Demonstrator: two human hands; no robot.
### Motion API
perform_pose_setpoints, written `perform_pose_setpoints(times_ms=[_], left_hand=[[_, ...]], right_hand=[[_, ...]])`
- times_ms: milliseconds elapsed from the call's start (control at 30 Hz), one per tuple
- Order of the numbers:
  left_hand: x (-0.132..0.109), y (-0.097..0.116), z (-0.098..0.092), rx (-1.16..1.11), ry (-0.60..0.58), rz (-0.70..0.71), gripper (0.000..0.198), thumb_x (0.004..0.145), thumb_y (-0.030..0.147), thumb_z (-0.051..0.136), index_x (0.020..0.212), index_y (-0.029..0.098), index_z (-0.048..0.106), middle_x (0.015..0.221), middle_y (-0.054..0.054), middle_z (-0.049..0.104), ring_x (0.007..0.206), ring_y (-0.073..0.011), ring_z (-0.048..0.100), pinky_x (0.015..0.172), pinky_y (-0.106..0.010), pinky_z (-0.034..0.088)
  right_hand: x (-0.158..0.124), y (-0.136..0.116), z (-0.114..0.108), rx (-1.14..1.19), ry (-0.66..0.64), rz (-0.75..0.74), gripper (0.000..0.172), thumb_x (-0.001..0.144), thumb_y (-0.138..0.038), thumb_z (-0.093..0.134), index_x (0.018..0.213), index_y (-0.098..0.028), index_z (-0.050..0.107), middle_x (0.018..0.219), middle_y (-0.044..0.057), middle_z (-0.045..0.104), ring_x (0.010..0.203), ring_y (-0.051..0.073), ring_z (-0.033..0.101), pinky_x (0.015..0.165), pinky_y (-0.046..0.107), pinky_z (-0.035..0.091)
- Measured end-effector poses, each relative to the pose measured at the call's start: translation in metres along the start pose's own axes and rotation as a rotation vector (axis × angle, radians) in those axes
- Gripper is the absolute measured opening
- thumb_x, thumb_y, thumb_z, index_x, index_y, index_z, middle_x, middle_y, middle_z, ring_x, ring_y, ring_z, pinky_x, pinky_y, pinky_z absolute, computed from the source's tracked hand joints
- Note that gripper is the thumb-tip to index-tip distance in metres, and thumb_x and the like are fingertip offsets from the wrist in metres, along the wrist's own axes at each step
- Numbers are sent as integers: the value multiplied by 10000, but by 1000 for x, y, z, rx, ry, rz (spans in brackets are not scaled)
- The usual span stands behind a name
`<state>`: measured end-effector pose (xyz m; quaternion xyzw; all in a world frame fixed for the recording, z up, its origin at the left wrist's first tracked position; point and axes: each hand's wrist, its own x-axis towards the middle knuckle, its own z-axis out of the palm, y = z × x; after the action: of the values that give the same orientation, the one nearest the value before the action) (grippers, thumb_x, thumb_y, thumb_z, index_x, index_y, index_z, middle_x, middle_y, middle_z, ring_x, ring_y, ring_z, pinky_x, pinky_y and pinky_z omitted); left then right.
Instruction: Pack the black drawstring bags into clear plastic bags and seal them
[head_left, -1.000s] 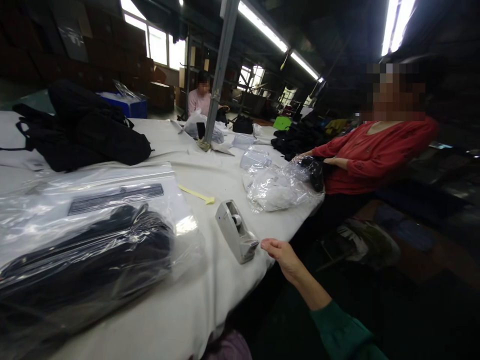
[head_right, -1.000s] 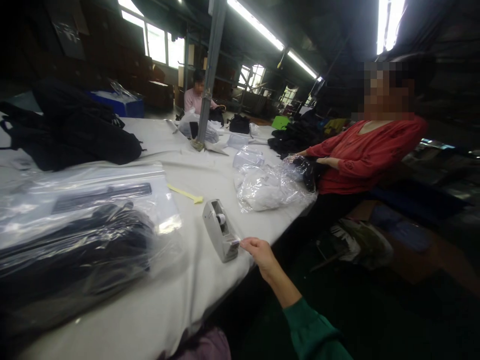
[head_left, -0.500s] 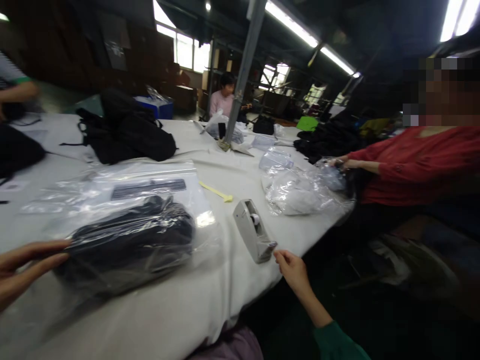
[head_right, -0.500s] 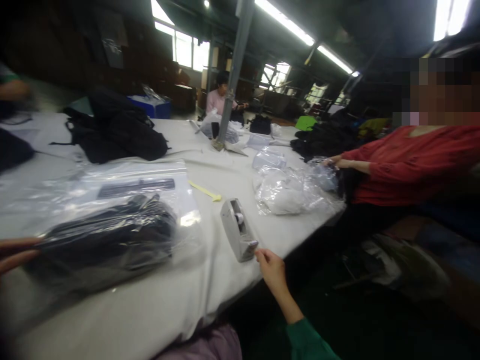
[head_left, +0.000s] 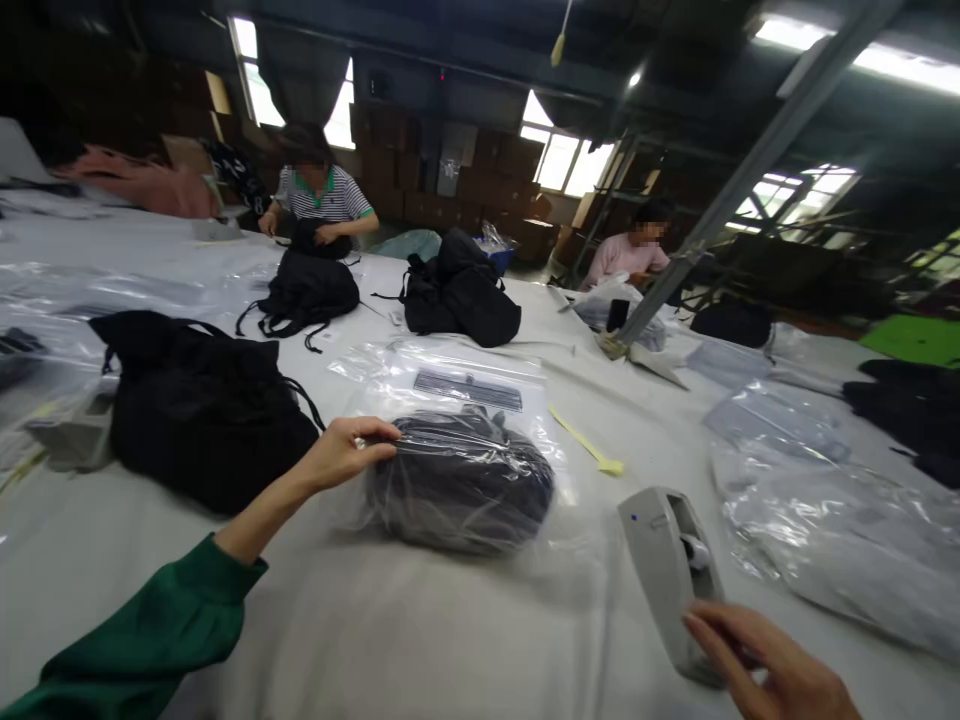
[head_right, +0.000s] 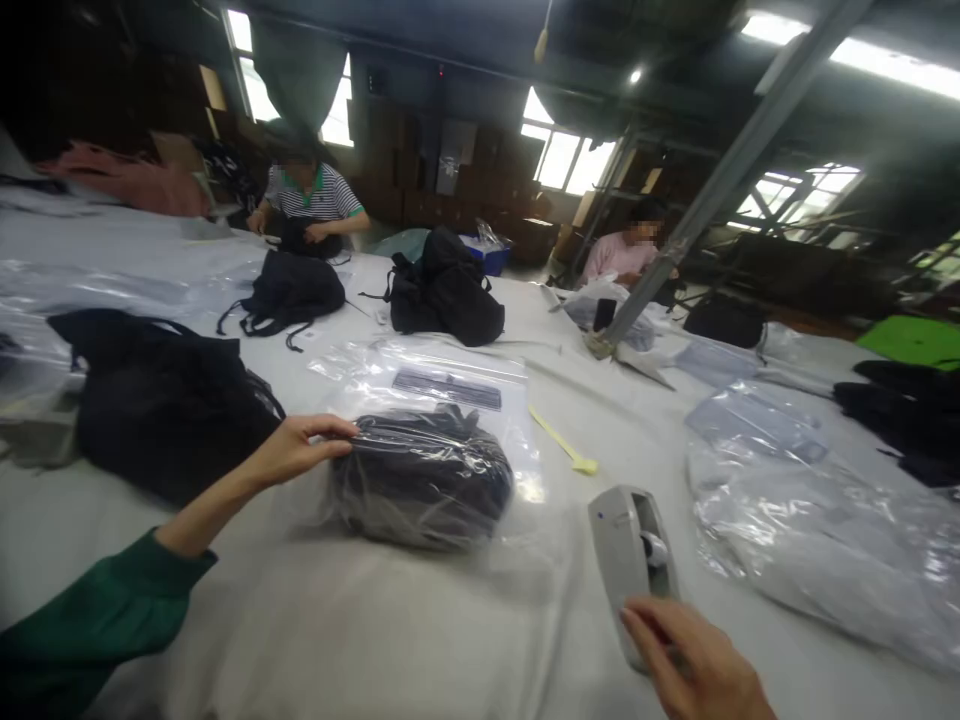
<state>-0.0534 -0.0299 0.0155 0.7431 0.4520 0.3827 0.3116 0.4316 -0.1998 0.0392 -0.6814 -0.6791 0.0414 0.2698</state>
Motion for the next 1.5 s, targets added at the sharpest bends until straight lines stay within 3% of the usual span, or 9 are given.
perform_pose_setpoints(times_ms=[167, 267, 400, 600, 833, 1133, 1233, 1333, 1500], left_hand=[[-2, -1, 0, -34, 34, 25, 220, 825, 347, 648, 923, 180, 753, 973, -74, 751, 947, -222, 682, 868, -308, 517], [-4, 0, 0, -59, 52, 18, 215, 830, 327, 638, 950, 181, 742, 970, -65, 749, 922, -213, 681, 792, -281, 524], [-3, 2, -2, -94, 57, 16, 208, 819, 283, 640, 983, 183, 722, 958, -41, 742, 855, -186, 669, 691, -245, 503], [0, 0, -6, -152, 38, 55, 158, 822, 215, 619, 958, 188, 695, 911, -16, 731, 835, -165, 654, 777, -259, 496], [6, -1, 9, 63, 78, 125, 340, 726, 228, 720, 1030, 213, 570, 947, -26, 681, 891, -217, 635, 785, -312, 480], [12, -11, 13, -69, 12, 81, 368, 758, 181, 674, 1065, 248, 484, 917, 1, 665, 872, -196, 666, 754, -288, 485], [12, -13, 13, -75, 11, 76, 366, 762, 179, 662, 1070, 249, 478, 899, 6, 661, 855, -190, 665, 759, -292, 490], [11, -15, 15, -85, 36, 62, 368, 763, 186, 658, 1077, 250, 477, 912, 1, 666, 876, -190, 665, 788, -302, 502], [11, -15, 20, -59, 55, 91, 341, 774, 185, 657, 1075, 239, 507, 927, -9, 659, 881, -187, 664, 798, -295, 522]], right_hand=[[112, -177, -1, 42, -454, -927, 179, 951, -271, 518, 872, -243, 676, 740, 31, 648, 709, 169, 581, 755, 322, 429], [155, -246, 25, -19, -682, -1145, 177, 961, -254, 529, 886, -223, 687, 781, 19, 651, 769, 155, 566, 805, 312, 385], [194, -285, 75, -205, -846, -1258, 136, 923, -217, 588, 842, -189, 694, 787, 21, 682, 769, 156, 578, 793, 306, 360], [212, -302, 124, -600, -780, -1283, 151, 882, -208, 596, 780, -152, 692, 746, 82, 710, 738, 213, 632, 710, 337, 340], [209, -304, 135, -653, -743, -1251, 182, 859, -245, 600, 744, -125, 673, 746, 129, 701, 715, 235, 650, 672, 336, 369], [248, -268, 154, 9, -1005, -724, 195, 756, -373, 753, 796, -183, 741, 641, -32, 664, 569, 113, 564, 541, 208, 367], [265, -248, 163, -57, -836, -627, 212, 708, -367, 787, 758, -169, 733, 595, -26, 635, 547, 120, 537, 528, 219, 361], [264, -232, 154, -137, -655, -592, 174, 835, -322, 674, 789, -165, 732, 656, 23, 683, 599, 147, 576, 597, 247, 397], [198, -224, 141, -82, -401, -830, 310, 988, -328, 436, 1132, -163, 655, 1103, 133, 716, 1020, 257, 650, 922, 402, 441]])
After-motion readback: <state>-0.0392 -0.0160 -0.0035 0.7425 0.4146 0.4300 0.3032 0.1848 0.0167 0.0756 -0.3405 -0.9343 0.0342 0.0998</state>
